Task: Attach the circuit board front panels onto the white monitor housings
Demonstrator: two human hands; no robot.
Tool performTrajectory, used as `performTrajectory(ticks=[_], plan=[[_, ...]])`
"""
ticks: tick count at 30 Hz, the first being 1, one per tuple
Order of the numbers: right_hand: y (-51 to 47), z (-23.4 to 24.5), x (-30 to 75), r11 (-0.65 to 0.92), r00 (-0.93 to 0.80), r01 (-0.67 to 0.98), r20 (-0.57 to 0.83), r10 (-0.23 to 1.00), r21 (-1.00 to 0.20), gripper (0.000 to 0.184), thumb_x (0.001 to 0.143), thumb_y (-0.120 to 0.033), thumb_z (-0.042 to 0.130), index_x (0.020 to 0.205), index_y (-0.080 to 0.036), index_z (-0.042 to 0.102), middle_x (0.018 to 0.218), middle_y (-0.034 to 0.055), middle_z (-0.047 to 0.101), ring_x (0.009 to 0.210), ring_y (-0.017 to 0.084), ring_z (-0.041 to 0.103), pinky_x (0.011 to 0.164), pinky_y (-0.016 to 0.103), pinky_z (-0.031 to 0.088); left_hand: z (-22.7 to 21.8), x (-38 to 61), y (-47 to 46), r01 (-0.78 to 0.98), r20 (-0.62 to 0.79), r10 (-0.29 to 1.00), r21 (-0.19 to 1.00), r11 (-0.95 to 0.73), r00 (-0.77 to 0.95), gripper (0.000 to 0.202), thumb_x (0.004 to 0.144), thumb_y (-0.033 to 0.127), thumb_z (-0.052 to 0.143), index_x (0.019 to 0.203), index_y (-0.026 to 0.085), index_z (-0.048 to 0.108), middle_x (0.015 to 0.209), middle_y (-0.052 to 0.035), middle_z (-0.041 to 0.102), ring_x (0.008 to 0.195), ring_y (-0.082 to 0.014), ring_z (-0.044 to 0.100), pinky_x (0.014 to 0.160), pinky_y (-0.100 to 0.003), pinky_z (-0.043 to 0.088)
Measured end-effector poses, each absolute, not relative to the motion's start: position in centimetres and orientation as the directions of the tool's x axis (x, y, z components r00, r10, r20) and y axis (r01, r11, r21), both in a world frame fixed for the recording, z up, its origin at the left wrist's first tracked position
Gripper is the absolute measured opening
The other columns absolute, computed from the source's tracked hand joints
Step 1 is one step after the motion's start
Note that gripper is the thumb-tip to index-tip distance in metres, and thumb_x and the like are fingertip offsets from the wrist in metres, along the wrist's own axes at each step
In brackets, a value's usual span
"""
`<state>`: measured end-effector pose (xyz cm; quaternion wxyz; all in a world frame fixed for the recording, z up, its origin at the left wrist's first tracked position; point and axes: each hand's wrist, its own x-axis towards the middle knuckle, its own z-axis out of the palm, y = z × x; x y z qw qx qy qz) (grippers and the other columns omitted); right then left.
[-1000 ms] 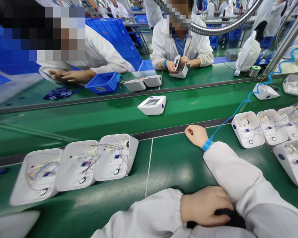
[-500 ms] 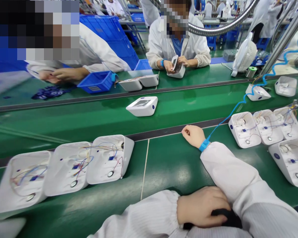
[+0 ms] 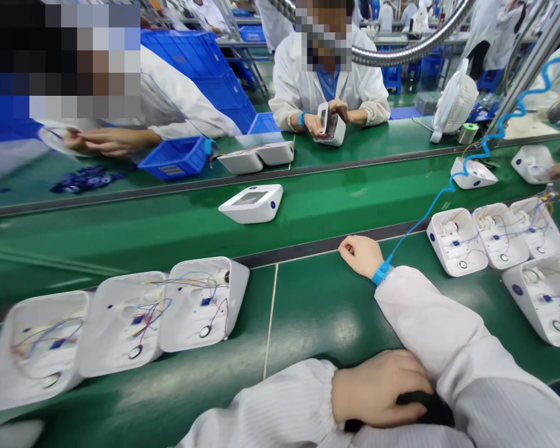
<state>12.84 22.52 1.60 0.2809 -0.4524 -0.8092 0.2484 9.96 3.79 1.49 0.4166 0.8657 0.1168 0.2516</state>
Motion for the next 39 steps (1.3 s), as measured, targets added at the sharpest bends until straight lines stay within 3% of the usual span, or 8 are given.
performTrajectory(ticks=[27, 39], plan=[[22.4, 1.7, 12.9, 0.470, -0.436, 0.602, 0.227, 0.871, -0.646, 0.015, 0.090, -0.022, 0.058, 0.078, -0.020, 0.068, 0.073, -0.0006, 0.067, 0.070, 0.013, 0.059, 0.067, 0.025, 0.039, 1.5, 9.8, 3.6, 0.044, 0.264, 0.432, 0.811, -0.583, 0.862, 0.019, 0.091, 0.030, 0.062, 0.104, 0.016, 0.068, 0.097, -0.0072, 0.076, 0.094, -0.0192, 0.069, 0.092, -0.027, 0.053], [22.2, 2.5, 12.7, 0.445, -0.430, 0.622, 0.193, 0.882, -0.645, 0.013, 0.090, -0.022, 0.060, 0.082, -0.020, 0.070, 0.078, 0.0003, 0.071, 0.073, 0.014, 0.062, 0.069, 0.025, 0.041, 2.5, 9.5, 3.9, 0.045, 0.258, 0.440, 0.821, -0.570, 0.860, 0.020, 0.091, 0.028, 0.061, 0.102, 0.014, 0.069, 0.097, -0.0089, 0.075, 0.092, -0.0202, 0.068, 0.089, -0.028, 0.054]])
